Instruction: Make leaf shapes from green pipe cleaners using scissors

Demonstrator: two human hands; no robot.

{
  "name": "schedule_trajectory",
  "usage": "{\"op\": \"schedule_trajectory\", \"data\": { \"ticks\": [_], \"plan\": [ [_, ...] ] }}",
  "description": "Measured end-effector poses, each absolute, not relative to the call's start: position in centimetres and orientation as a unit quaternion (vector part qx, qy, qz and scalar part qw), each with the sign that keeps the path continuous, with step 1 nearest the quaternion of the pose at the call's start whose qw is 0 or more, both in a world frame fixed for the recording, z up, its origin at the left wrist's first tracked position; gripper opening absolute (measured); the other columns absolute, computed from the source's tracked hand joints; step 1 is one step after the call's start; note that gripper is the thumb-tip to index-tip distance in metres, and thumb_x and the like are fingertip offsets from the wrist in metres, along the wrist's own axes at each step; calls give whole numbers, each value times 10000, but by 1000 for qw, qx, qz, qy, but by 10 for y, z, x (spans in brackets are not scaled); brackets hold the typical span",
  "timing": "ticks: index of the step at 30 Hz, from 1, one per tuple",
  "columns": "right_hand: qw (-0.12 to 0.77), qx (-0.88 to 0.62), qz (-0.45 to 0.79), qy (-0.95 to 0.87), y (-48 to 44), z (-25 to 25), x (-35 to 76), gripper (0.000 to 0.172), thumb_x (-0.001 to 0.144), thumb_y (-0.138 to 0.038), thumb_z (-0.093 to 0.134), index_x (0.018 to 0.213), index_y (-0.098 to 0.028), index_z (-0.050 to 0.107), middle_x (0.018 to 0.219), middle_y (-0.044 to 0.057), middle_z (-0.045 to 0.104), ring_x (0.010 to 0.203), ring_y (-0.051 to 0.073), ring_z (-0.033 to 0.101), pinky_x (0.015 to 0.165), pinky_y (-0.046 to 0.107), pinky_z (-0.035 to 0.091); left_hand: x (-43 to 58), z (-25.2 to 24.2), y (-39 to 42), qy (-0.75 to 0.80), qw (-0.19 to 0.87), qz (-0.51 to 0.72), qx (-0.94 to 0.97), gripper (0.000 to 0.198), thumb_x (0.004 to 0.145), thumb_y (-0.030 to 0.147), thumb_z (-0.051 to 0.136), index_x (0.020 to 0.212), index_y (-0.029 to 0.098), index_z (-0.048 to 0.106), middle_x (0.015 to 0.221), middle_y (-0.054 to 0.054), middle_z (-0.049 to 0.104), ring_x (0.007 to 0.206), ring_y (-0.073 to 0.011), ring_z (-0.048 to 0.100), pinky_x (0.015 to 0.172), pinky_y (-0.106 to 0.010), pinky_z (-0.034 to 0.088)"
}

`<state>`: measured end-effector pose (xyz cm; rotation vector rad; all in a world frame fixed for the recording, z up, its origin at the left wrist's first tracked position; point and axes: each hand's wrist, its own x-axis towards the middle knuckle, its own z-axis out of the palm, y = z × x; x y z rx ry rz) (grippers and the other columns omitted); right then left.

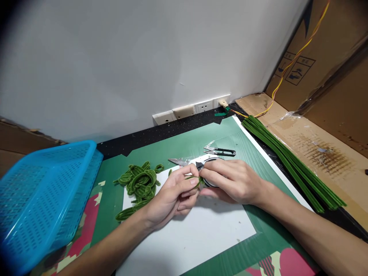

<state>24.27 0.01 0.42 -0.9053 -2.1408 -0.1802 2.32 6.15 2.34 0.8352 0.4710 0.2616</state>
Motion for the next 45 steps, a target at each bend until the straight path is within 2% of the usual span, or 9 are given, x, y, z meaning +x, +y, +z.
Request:
{"op": "schedule_trajectory", "data": {
  "ticks": [5, 17, 22, 25, 28, 32, 36, 40, 45],
  "plan": [
    [413, -351, -87, -836, -1, 3, 242, 111, 1020, -103, 649, 1125, -76, 676, 912, 150, 748, 761, 204, 703, 620, 292, 547, 23, 25, 61, 216, 888, 117, 388, 263, 1001, 350, 726, 967, 239, 489, 570, 134, 347, 434, -41, 244, 392, -89, 238],
    [449, -379, 9, -809, -6, -1, 235, 113, 1034, -63, 575, 1042, -145, 653, 832, 66, 684, 688, 155, 653, 559, 254, 450, 21, 32, 65, 220, 835, 135, 486, 267, 995, 358, 761, 960, 203, 546, 615, 100, 475, 439, -28, 376, 456, -137, 335],
    [395, -353, -44, -847, -5, -1, 241, 169, 1049, -68, 509, 1043, -130, 665, 782, 54, 651, 579, 149, 557, 535, 284, 432, 21, 37, 67, 256, 840, 96, 468, 306, 939, 366, 809, 925, 200, 553, 601, 109, 437, 424, -35, 366, 428, -142, 282],
    [367, -333, -78, -865, -4, 5, 244, 189, 1057, -99, 495, 1059, -123, 683, 777, 64, 672, 572, 158, 575, 538, 300, 459, 20, 41, 71, 262, 870, 25, 417, 310, 939, 382, 793, 881, 196, 552, 573, 109, 402, 412, -45, 344, 404, -147, 228],
    [353, -324, -96, -873, -4, 10, 247, 219, 1069, -126, 476, 1096, -142, 693, 857, 86, 737, 597, 158, 616, 558, 293, 503, 18, 41, 74, 245, 885, -25, 394, 281, 993, 398, 719, 886, 161, 613, 610, 61, 485, 422, -47, 382, 397, -157, 241],
    [368, -330, -75, -866, -5, 11, 247, 220, 1081, -136, 477, 1115, -139, 694, 921, 106, 765, 636, 161, 668, 583, 287, 526, 17, 38, 75, 241, 890, -27, 386, 288, 1022, 370, 687, 885, 118, 680, 656, 13, 562, 423, -39, 395, 384, -169, 240],
    [420, -347, -12, -839, -7, 5, 242, 131, 1077, -126, 538, 1071, -150, 667, 845, 74, 722, 614, 144, 630, 570, 271, 484, 17, 34, 74, 243, 884, -2, 400, 291, 1012, 373, 719, 875, 119, 689, 662, 46, 496, 441, -25, 315, 409, -176, 195],
    [447, -383, 49, -807, -8, 2, 236, 143, 1068, -96, 536, 1012, -171, 644, 762, 32, 659, 587, 129, 587, 532, 261, 411, 19, 36, 73, 251, 813, 56, 522, 303, 1030, 398, 691, 874, 138, 702, 606, 56, 458, 497, -68, 349, 486, -202, 282],
    [460, -398, 120, -784, -8, 7, 232, 119, 1035, -99, 572, 989, -182, 645, 752, 30, 669, 609, 134, 586, 531, 250, 425, 19, 45, 70, 239, 585, 150, 760, 319, 1068, 291, 605, 820, 150, 747, 752, -28, 647, 727, -149, 537, 695, -261, 417]
  ]
}}
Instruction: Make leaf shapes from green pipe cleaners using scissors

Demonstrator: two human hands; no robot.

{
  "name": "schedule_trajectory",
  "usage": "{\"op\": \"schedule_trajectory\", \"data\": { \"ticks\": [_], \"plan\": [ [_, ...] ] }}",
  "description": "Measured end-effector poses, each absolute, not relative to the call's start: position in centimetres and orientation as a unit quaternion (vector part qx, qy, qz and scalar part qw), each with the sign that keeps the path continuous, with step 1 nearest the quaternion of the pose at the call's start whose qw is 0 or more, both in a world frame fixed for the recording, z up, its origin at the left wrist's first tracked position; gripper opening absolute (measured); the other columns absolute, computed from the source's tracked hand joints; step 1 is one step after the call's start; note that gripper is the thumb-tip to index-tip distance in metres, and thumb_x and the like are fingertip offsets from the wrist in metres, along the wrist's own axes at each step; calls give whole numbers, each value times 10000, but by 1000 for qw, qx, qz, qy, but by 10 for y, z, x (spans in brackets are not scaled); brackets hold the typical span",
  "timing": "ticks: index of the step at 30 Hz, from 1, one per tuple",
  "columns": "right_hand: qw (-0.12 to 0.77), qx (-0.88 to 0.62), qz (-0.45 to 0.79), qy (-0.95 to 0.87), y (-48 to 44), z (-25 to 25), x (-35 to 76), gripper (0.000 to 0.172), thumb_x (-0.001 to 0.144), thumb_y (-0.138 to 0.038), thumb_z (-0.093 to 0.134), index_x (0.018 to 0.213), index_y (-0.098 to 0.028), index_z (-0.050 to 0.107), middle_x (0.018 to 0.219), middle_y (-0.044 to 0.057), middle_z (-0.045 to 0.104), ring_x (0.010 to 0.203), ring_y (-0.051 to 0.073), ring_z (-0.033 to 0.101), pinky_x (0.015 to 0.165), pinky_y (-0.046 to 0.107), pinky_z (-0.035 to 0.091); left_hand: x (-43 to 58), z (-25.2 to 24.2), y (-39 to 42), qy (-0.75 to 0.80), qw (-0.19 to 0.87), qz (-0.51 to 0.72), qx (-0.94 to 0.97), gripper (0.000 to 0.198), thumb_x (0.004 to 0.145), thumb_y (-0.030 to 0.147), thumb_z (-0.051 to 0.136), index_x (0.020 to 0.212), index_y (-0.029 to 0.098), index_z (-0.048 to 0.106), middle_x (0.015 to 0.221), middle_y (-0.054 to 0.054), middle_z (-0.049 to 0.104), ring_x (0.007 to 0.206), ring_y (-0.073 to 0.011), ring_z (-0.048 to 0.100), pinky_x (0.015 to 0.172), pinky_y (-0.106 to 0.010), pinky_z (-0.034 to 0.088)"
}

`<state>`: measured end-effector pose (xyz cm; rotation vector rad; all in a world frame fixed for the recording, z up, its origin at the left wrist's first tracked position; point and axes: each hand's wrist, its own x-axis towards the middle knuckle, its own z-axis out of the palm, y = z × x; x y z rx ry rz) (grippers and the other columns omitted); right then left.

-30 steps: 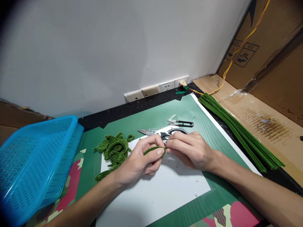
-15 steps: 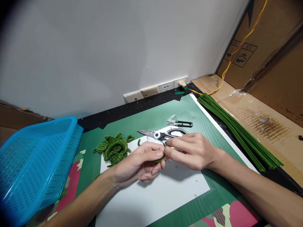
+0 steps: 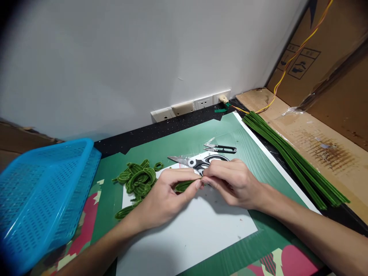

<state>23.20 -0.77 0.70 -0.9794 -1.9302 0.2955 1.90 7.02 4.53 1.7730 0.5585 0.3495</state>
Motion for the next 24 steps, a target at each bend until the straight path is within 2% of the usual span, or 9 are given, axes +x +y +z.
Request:
{"op": "schedule_trajectory", "data": {
  "ticks": [5, 8, 11, 13, 19, 24],
  "plan": [
    [492, -439, 213, -721, -10, 15, 224, 157, 1016, -125, 589, 890, -178, 665, 706, 20, 652, 598, 133, 575, 537, 254, 447, 17, 40, 65, 197, 423, 204, 861, 332, 1102, 256, 532, 874, 155, 751, 725, -23, 629, 658, -149, 501, 660, -284, 404],
    [494, -477, 286, -668, -11, 18, 220, 225, 1023, -198, 608, 811, -171, 677, 684, 24, 663, 583, 126, 550, 506, 245, 407, 17, 35, 66, 146, 270, 239, 921, 301, 1074, 170, 503, 876, 147, 729, 701, -28, 594, 621, -157, 480, 595, -306, 367],
    [475, -508, 356, -625, -9, 17, 218, 285, 1020, -273, 622, 766, -160, 685, 643, 12, 624, 546, 113, 484, 466, 233, 353, 16, 33, 70, 96, 118, 212, 965, 325, 1042, 110, 460, 824, 166, 694, 656, -21, 523, 588, -180, 451, 538, -343, 308],
    [457, -521, 387, -609, -7, 15, 219, 285, 1001, -285, 648, 751, -153, 684, 619, -6, 581, 532, 100, 444, 457, 222, 328, 16, 34, 72, 81, 67, 188, 977, 348, 1033, 68, 427, 805, 171, 670, 659, -27, 511, 585, -192, 448, 531, -363, 299],
    [430, -525, 490, -547, -1, 14, 220, 286, 942, -340, 762, 751, -149, 670, 587, -42, 513, 508, 80, 396, 426, 197, 281, 18, 38, 74, 56, 5, 158, 986, 357, 995, 8, 416, 806, 153, 681, 657, -62, 543, 584, -221, 446, 516, -388, 269],
    [425, -500, 627, -420, -1, 14, 221, 428, 851, -486, 856, 693, -163, 623, 513, -62, 506, 378, 55, 343, 346, 194, 214, 20, 39, 73, 85, 114, 156, 977, 344, 1004, 55, 435, 780, 178, 665, 668, -66, 546, 573, -213, 433, 496, -379, 263]
  ]
}}
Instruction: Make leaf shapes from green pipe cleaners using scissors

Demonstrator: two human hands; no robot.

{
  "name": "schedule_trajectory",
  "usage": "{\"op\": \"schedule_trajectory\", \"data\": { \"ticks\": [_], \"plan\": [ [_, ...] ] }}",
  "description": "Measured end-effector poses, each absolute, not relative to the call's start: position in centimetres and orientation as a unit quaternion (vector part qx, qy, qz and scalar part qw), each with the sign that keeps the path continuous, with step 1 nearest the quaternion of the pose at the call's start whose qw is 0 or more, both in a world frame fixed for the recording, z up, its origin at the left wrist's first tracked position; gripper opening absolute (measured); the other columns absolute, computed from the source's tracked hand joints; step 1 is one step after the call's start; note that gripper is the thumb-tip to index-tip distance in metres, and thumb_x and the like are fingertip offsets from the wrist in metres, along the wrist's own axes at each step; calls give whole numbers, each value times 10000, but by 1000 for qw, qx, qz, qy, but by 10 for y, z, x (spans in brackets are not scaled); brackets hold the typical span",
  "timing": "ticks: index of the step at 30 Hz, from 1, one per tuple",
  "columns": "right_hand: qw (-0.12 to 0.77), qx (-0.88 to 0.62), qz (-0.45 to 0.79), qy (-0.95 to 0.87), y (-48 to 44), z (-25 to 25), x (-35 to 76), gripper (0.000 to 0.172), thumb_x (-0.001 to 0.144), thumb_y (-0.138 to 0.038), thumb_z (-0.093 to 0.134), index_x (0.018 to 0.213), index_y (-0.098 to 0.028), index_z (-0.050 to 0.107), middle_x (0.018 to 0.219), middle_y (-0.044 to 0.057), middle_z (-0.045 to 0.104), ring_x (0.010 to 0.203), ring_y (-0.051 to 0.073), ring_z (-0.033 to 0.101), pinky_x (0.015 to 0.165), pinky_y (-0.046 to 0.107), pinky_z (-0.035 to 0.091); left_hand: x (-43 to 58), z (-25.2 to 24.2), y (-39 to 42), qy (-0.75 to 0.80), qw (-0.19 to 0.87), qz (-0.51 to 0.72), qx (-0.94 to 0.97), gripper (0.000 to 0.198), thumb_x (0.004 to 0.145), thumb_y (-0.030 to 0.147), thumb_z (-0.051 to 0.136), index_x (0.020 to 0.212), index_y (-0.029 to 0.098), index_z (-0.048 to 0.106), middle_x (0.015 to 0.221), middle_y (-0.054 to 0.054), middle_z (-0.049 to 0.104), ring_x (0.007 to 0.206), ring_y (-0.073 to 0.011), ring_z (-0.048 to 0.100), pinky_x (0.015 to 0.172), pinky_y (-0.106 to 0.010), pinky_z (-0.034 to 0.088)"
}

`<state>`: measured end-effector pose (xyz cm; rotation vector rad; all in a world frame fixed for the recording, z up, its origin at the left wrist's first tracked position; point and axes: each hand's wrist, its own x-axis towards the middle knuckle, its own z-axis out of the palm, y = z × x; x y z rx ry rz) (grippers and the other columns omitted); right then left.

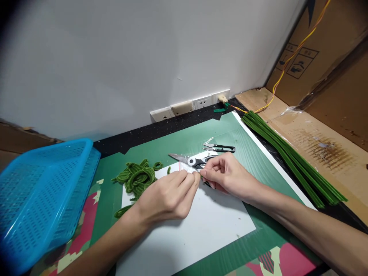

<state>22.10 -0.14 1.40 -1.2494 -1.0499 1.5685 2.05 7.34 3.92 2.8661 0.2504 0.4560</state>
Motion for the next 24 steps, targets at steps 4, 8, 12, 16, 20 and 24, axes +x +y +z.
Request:
{"op": "schedule_trajectory", "data": {
  "ticks": [4, 8, 12, 16, 20, 24],
  "plan": [
    [450, -482, 617, -429, -4, 20, 223, 409, 871, -461, 852, 697, -160, 636, 527, -55, 531, 352, 50, 355, 324, 199, 225, 20, 42, 70, 127, 158, 186, 961, 312, 1036, 103, 458, 827, 167, 681, 682, -57, 564, 610, -201, 476, 526, -359, 307],
    [503, -486, 409, -586, -8, 26, 226, 195, 1011, -267, 693, 846, -164, 710, 634, -9, 628, 478, 93, 514, 421, 209, 399, 20, 49, 65, 230, 385, 195, 872, 213, 1085, 282, 542, 956, 163, 662, 821, -56, 653, 713, -176, 578, 635, -305, 440],
    [519, -441, 195, -706, -13, 19, 233, 116, 1004, -97, 634, 984, -176, 718, 817, 60, 733, 683, 154, 650, 629, 274, 541, 24, 45, 59, 274, 728, 104, 620, 309, 1091, 465, 543, 985, 182, 606, 781, -19, 658, 543, -116, 570, 479, -229, 411],
    [483, -414, 78, -768, -16, 11, 239, 224, 982, -7, 600, 1106, -169, 692, 850, 83, 741, 706, 174, 664, 623, 279, 544, 27, 34, 55, 234, 853, 73, 461, 315, 1059, 455, 610, 954, 159, 628, 753, -26, 667, 491, -102, 597, 404, -186, 401],
    [480, -377, 52, -790, -11, 12, 235, 260, 978, 35, 556, 1094, -176, 656, 809, 56, 707, 659, 154, 624, 586, 255, 514, 27, 34, 58, 242, 871, 86, 418, 248, 1009, 367, 682, 950, 126, 695, 711, -12, 640, 452, -82, 558, 361, -170, 356],
    [479, -386, 138, -776, -8, 11, 231, 190, 1010, -28, 540, 1030, -195, 629, 762, 26, 657, 607, 144, 584, 553, 251, 482, 24, 42, 60, 266, 837, 96, 468, 242, 965, 326, 704, 857, 110, 722, 583, 25, 548, 428, -59, 442, 375, -163, 271]
  ]
}}
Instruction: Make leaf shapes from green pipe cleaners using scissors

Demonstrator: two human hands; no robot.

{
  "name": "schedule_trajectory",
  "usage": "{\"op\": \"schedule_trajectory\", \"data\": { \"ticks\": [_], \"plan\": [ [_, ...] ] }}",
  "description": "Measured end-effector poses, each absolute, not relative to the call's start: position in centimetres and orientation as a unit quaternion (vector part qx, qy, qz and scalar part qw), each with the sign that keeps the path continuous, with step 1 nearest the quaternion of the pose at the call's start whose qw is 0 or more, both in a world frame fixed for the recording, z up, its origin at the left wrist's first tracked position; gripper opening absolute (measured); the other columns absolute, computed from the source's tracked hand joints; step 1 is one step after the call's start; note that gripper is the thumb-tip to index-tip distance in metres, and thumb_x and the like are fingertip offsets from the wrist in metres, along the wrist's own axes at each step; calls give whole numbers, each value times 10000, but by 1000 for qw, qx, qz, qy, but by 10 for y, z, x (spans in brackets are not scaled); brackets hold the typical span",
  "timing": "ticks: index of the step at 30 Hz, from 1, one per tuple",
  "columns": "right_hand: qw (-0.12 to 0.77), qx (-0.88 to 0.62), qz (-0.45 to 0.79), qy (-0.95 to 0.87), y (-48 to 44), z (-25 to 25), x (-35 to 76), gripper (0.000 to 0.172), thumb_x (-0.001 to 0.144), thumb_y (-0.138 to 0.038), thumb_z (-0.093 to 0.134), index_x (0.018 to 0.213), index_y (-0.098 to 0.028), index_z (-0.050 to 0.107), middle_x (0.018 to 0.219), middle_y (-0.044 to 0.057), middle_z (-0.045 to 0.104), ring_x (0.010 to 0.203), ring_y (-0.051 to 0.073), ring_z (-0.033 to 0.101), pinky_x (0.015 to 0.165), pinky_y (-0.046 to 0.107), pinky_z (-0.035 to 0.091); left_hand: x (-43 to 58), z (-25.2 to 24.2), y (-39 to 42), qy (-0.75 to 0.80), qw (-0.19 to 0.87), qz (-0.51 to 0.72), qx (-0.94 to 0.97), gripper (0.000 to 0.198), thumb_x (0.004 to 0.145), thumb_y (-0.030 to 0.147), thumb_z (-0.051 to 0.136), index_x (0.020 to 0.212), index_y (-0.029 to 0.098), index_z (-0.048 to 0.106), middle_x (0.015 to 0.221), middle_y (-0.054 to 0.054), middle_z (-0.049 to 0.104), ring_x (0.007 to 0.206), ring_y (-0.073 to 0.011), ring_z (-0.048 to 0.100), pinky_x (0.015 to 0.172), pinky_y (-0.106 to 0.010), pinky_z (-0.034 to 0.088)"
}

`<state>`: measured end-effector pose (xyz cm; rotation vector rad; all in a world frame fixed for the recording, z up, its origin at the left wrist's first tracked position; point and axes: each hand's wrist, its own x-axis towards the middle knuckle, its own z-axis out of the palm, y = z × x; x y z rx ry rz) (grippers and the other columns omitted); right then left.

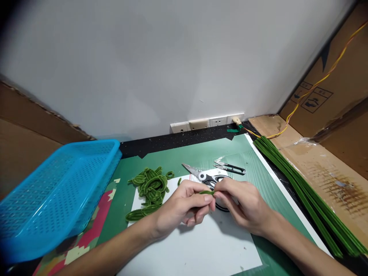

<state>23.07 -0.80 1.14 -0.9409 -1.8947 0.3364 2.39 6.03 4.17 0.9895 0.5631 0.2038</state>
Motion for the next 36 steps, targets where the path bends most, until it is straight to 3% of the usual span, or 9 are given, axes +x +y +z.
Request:
{"op": "schedule_trajectory", "data": {
  "ticks": [8, 12, 16, 19, 21, 24, 27, 32, 36],
  "plan": [
    [434, -435, 316, -723, -17, 11, 226, 271, 1094, -211, 513, 857, -207, 644, 694, -4, 608, 596, 122, 539, 574, 251, 407, 16, 58, 60, 271, 664, 99, 689, 326, 988, 263, 610, 678, 167, 580, 568, 62, 375, 520, -87, 347, 490, -250, 263],
    [418, -465, 455, -634, -17, 13, 222, 411, 1107, -409, 533, 769, -194, 628, 632, -12, 540, 563, 117, 448, 517, 259, 328, 13, 58, 63, 182, 424, 139, 876, 413, 956, 117, 562, 593, 189, 381, 586, 70, 256, 549, -89, 279, 551, -284, 266],
    [418, -464, 538, -566, -13, 10, 220, 476, 1068, -537, 587, 756, -179, 621, 628, -21, 489, 581, 111, 386, 524, 257, 288, 11, 49, 61, 103, 91, 129, 982, 165, 934, 123, 574, 780, 158, 622, 627, 8, 530, 495, -144, 447, 447, -320, 268],
    [403, -456, 568, -553, -11, 5, 220, 505, 1046, -571, 615, 736, -173, 602, 621, -31, 452, 580, 105, 365, 534, 258, 277, 10, 45, 57, 46, -112, 120, 985, 147, 867, 45, 564, 790, 129, 657, 630, -32, 560, 470, -190, 518, 374, -351, 251],
    [387, -456, 586, -547, -10, 0, 222, 499, 1040, -573, 627, 746, -170, 606, 616, -39, 433, 566, 100, 356, 523, 257, 267, 10, 44, 55, 18, -166, 126, 978, 187, 822, -4, 554, 729, 131, 643, 605, -36, 541, 461, -192, 524, 360, -347, 260],
    [384, -462, 583, -546, -12, -2, 224, 466, 1047, -541, 629, 765, -171, 609, 622, -42, 427, 562, 99, 355, 516, 254, 270, 10, 49, 55, 52, -83, 118, 988, 178, 873, 14, 557, 775, 129, 649, 643, -47, 591, 508, -184, 559, 404, -319, 328],
    [412, -474, 524, -575, -14, 2, 226, 431, 1084, -469, 580, 763, -182, 598, 635, -35, 436, 573, 109, 372, 515, 252, 298, 11, 57, 56, 172, 208, 124, 955, 143, 974, 119, 571, 853, 163, 633, 691, -2, 598, 560, -142, 519, 490, -272, 368],
    [445, -466, 260, -719, -17, 9, 229, 191, 1080, -174, 536, 922, -208, 639, 733, 0, 574, 619, 129, 502, 556, 249, 396, 17, 58, 59, 320, 671, 125, 657, 290, 1025, 425, 607, 864, 185, 627, 624, 70, 404, 511, -88, 313, 479, -246, 235],
    [432, -418, 124, -790, -17, 3, 232, 214, 1021, -19, 515, 1063, -206, 611, 765, 15, 584, 606, 137, 499, 558, 259, 421, 19, 47, 61, 299, 817, 74, 487, 445, 890, 601, 770, 871, 172, 656, 586, 113, 300, 488, -68, 218, 466, -237, 153]
  ]
}}
